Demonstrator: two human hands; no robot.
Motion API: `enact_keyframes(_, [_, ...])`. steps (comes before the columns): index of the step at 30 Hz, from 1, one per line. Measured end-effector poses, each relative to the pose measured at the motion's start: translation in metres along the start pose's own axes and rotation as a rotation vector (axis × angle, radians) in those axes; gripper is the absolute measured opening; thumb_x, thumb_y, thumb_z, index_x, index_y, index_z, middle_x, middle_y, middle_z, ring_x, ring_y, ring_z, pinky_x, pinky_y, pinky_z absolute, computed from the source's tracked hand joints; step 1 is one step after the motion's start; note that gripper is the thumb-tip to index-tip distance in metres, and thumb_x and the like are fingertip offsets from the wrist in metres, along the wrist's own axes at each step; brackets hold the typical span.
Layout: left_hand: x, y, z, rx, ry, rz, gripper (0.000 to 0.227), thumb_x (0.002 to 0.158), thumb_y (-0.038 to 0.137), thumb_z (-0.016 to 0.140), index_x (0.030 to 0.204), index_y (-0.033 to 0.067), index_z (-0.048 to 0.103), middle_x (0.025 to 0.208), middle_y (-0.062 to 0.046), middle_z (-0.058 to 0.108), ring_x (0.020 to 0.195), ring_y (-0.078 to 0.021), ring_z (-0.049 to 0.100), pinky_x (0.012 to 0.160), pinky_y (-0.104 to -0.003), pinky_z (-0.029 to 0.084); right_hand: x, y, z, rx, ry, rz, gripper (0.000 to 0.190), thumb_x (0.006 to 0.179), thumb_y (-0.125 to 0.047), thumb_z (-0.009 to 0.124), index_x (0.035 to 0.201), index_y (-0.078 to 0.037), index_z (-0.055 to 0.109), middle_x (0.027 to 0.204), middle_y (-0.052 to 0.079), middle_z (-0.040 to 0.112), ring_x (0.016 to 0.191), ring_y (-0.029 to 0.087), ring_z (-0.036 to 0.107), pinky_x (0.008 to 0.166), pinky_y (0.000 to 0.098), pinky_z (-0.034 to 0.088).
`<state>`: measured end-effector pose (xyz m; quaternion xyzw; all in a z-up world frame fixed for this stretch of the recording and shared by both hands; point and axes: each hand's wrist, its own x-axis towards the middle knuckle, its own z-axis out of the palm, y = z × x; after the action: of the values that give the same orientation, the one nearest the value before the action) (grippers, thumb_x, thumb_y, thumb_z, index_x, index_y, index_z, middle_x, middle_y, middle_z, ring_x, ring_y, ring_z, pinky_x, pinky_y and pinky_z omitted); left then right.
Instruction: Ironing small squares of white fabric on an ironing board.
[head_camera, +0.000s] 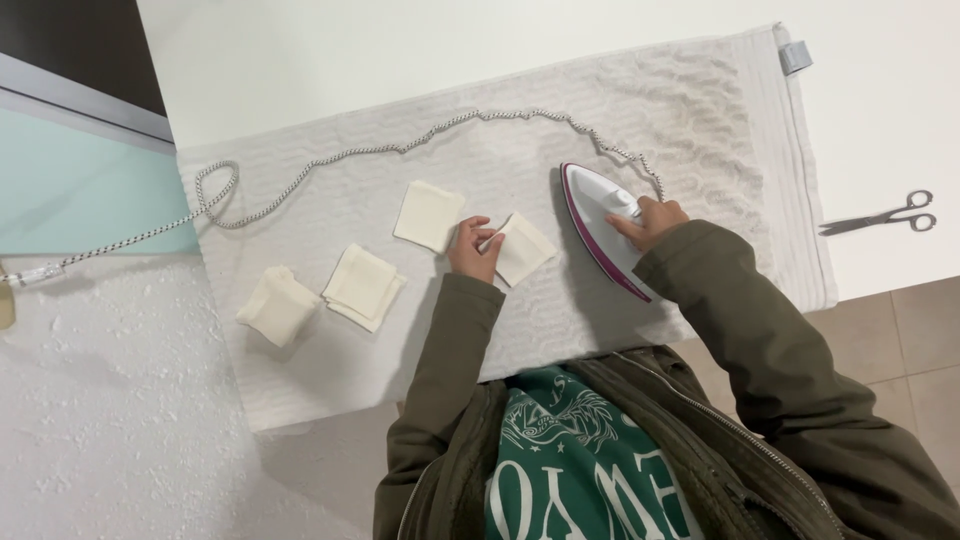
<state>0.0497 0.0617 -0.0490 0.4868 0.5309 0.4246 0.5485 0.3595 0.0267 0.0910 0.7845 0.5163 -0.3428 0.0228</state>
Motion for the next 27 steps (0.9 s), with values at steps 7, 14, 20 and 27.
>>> enact_keyframes(7, [-0.025,0.103,0.006,0.367,0.014,0.483,0.025,0.098,0.003,0.071,0.122,0.0053,0.066,0.114,-0.014,0.074,0.098,-0.0209,0.073,0.085,-0.032,0.061,0.004,0.005,-0.002,-0.007,0.044,-0.038,0.071,0.093,-0.064,0.063,0.111,0.005,0.068,0.082,0.027,0.073,0.071,0.039,0.074,0.069,0.0511,0.060])
enact_keyframes(14, [-0.086,0.050,0.026,0.702,-0.347,0.781,0.040,0.089,0.000,0.068,0.129,0.0020,0.067,0.112,-0.014,0.072,0.103,-0.0281,0.068,0.092,-0.038,0.056,-0.001,-0.006,0.007,-0.068,0.043,-0.056,0.070,0.094,-0.062,0.063,0.115,0.005,0.066,0.084,0.028,0.073,0.073,0.040,0.075,0.069,0.0512,0.061])
enact_keyframes(20, [-0.074,0.074,-0.007,0.761,-0.060,0.690,0.032,0.091,0.008,0.073,0.120,0.0050,0.062,0.117,-0.015,0.067,0.110,-0.0316,0.061,0.098,-0.045,0.050,-0.016,-0.059,0.024,-0.099,-0.207,-0.052,0.069,0.095,-0.059,0.057,0.128,0.002,0.059,0.095,0.027,0.073,0.075,0.038,0.078,0.066,0.0519,0.064])
enact_keyframes(27, [-0.054,0.077,0.000,0.707,0.081,0.286,0.049,0.081,0.009,0.080,0.123,0.0046,0.057,0.099,-0.009,0.062,0.103,-0.0342,0.056,0.090,-0.050,0.043,0.011,-0.071,0.053,-0.259,-0.130,-0.213,0.069,0.096,-0.062,0.060,0.121,0.003,0.063,0.099,0.029,0.072,0.082,0.040,0.075,0.072,0.0510,0.062])
